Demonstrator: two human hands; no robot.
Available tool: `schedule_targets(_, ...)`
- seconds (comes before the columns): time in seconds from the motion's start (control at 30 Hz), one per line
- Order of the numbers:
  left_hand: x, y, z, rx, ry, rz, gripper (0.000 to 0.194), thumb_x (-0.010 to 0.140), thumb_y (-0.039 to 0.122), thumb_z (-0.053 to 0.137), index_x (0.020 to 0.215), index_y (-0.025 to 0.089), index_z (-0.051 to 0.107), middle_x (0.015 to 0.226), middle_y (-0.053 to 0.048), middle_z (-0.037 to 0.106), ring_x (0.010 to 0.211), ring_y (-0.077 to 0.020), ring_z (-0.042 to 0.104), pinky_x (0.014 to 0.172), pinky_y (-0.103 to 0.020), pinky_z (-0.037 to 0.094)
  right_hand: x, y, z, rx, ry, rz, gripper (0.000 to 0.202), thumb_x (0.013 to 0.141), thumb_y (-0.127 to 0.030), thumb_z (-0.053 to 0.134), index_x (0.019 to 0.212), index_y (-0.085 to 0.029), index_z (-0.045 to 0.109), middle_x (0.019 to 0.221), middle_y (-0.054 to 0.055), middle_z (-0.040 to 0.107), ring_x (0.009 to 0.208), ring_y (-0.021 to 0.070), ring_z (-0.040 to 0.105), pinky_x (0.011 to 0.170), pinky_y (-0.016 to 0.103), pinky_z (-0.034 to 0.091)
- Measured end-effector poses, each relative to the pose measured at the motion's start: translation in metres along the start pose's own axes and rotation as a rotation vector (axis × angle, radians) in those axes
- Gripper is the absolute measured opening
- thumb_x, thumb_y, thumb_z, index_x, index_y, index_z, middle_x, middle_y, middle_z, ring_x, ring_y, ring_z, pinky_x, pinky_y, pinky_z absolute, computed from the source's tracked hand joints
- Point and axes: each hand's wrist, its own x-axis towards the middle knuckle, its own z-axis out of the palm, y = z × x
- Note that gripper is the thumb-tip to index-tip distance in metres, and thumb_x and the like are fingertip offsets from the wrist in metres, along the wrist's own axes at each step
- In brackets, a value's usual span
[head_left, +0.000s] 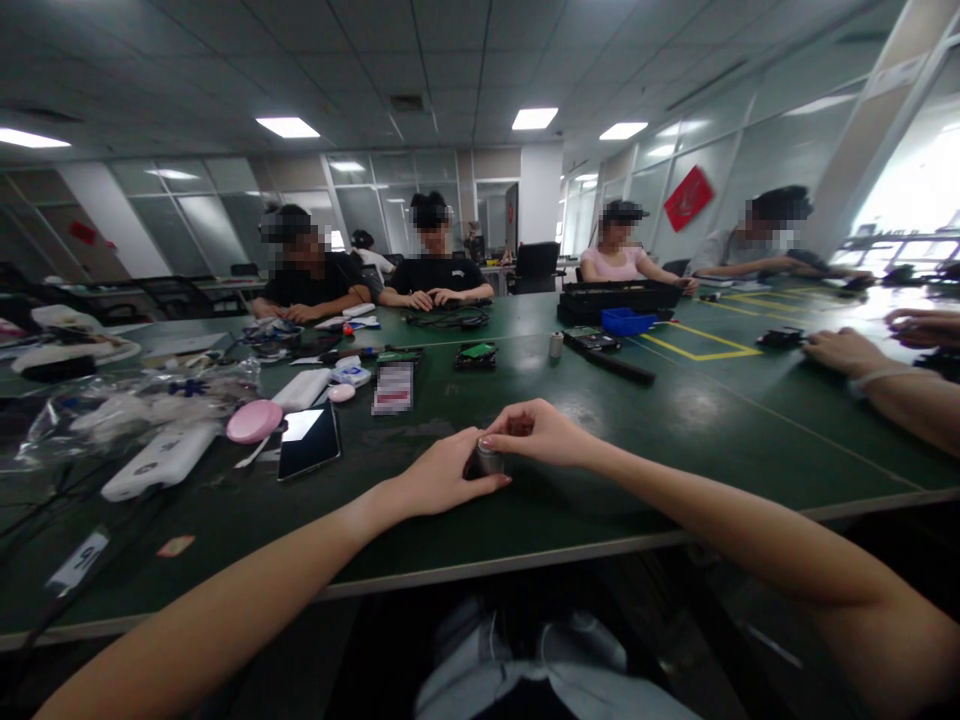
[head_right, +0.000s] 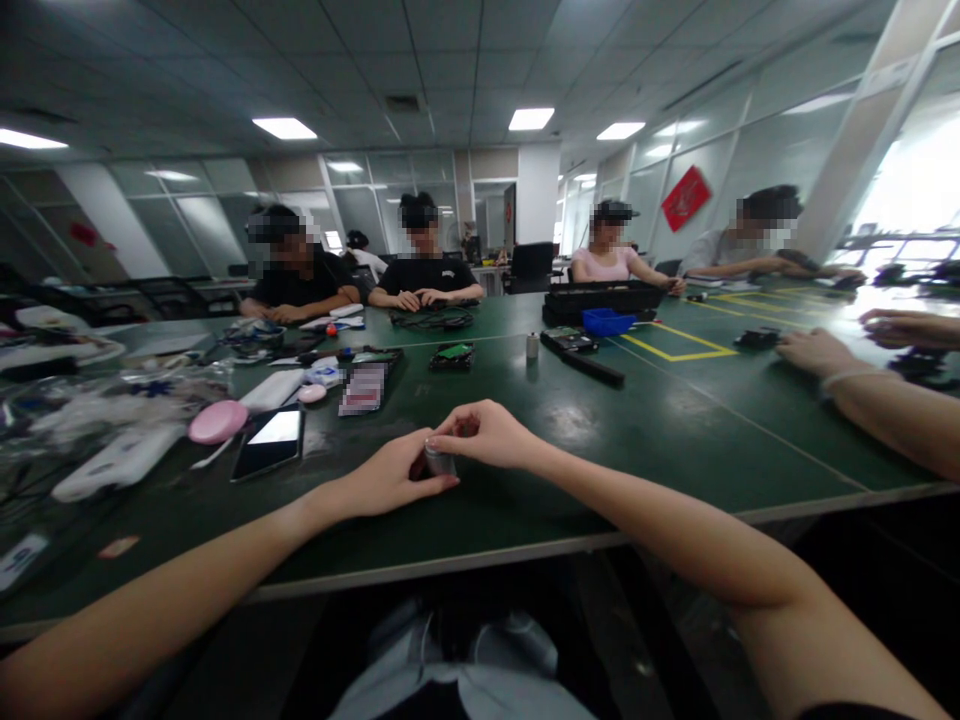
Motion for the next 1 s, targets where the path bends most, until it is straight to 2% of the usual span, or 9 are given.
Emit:
schedule_targets(0.17, 0.000, -0.002, 0.000, 0.004, 0.000, 0.007, 0.041, 0.079, 0.051, 0.061, 0.100, 0.017, 0.056, 0.095, -0.006, 0.061, 0.081, -0.0199, 0.058, 0.070, -0.030, 0.046, -0.002, -0.006, -0.003, -0.198, 0.071, -0.027, 0.036, 0.074, -0.048, 0.067, 0.083, -0.014, 0.074, 0.069, 0.004, 0.065, 0.052, 0.0080, 0.047, 0.046, 0.021, 0.033)
schedule_targets(0.33, 0.000, 0.000, -0.001, 0.001, -0.005, 0.000, 0.043, 0.079, 0.051, 0.061, 0.104, 0.016, 0.056, 0.095, -0.006, 0.061, 0.082, -0.0203, 0.058, 0.071, -0.030, 0.046, -0.002, -0.011, -0.005, -0.234, 0.082, -0.098, 0.031, 0.079, -0.043, 0.062, 0.087, -0.015, 0.072, 0.073, 0.002, 0.064, 0.057, 0.0080, 0.048, 0.050, 0.020, 0.035)
schedule_targets(0.5, 0.000, 0.003, -0.004, 0.014, -0.034, 0.012, 0.042, 0.080, 0.052, 0.059, 0.102, 0.016, 0.057, 0.093, -0.006, 0.059, 0.079, -0.0194, 0.057, 0.069, -0.030, 0.046, 0.003, -0.002, -0.034, -0.232, 0.184, -0.083, 0.038, 0.080, -0.047, 0.060, 0.092, -0.013, 0.072, 0.069, 0.003, 0.062, 0.055, 0.0084, 0.045, 0.049, 0.021, 0.034)
schedule_targets(0.53, 0.000, 0.003, -0.004, 0.014, -0.036, 0.015, 0.041, 0.080, 0.052, 0.059, 0.101, 0.017, 0.057, 0.093, -0.006, 0.059, 0.079, -0.0192, 0.056, 0.069, -0.029, 0.045, 0.004, 0.002, -0.041, -0.249, 0.153, -0.062, 0.039, 0.079, -0.048, 0.061, 0.094, -0.013, 0.072, 0.070, 0.003, 0.063, 0.054, 0.0080, 0.044, 0.049, 0.021, 0.033)
schedule_targets(0.63, 0.000, 0.004, -0.005, 0.018, -0.033, 0.024, 0.039, 0.081, 0.050, 0.059, 0.101, 0.017, 0.057, 0.093, -0.006, 0.059, 0.081, -0.0191, 0.056, 0.069, -0.028, 0.045, 0.004, 0.018, -0.058, -0.271, -0.055, 0.026, 0.043, 0.076, -0.050, 0.062, 0.095, -0.013, 0.072, 0.072, 0.003, 0.065, 0.052, 0.0076, 0.043, 0.048, 0.021, 0.031)
schedule_targets(0.73, 0.000, 0.003, -0.005, 0.022, -0.038, 0.023, 0.039, 0.081, 0.050, 0.059, 0.101, 0.017, 0.057, 0.094, -0.006, 0.058, 0.080, -0.0187, 0.056, 0.069, -0.028, 0.045, 0.004, 0.031, -0.062, -0.306, -0.286, 0.080, 0.043, 0.075, -0.051, 0.063, 0.095, -0.015, 0.073, 0.069, 0.002, 0.066, 0.055, 0.0086, 0.047, 0.052, 0.021, 0.034)
schedule_targets(0.8, 0.000, 0.003, -0.005, 0.021, -0.039, 0.019, 0.040, 0.081, 0.050, 0.059, 0.101, 0.017, 0.057, 0.094, -0.006, 0.058, 0.079, -0.0186, 0.056, 0.070, -0.028, 0.045, 0.004, 0.036, -0.060, -0.343, -0.380, 0.099, 0.042, 0.074, -0.052, 0.064, 0.095, -0.016, 0.074, 0.068, 0.001, 0.065, 0.058, 0.0094, 0.049, 0.054, 0.021, 0.035)
schedule_targets(1.0, 0.000, 0.002, -0.004, 0.024, -0.033, 0.021, 0.040, 0.080, 0.052, 0.059, 0.100, 0.016, 0.057, 0.094, -0.006, 0.058, 0.079, -0.0188, 0.056, 0.070, -0.029, 0.045, 0.003, 0.038, -0.057, -0.359, -0.377, 0.125, 0.046, 0.070, -0.054, 0.066, 0.097, -0.017, 0.074, 0.067, -0.001, 0.061, 0.059, 0.0094, 0.047, 0.054, 0.021, 0.033)
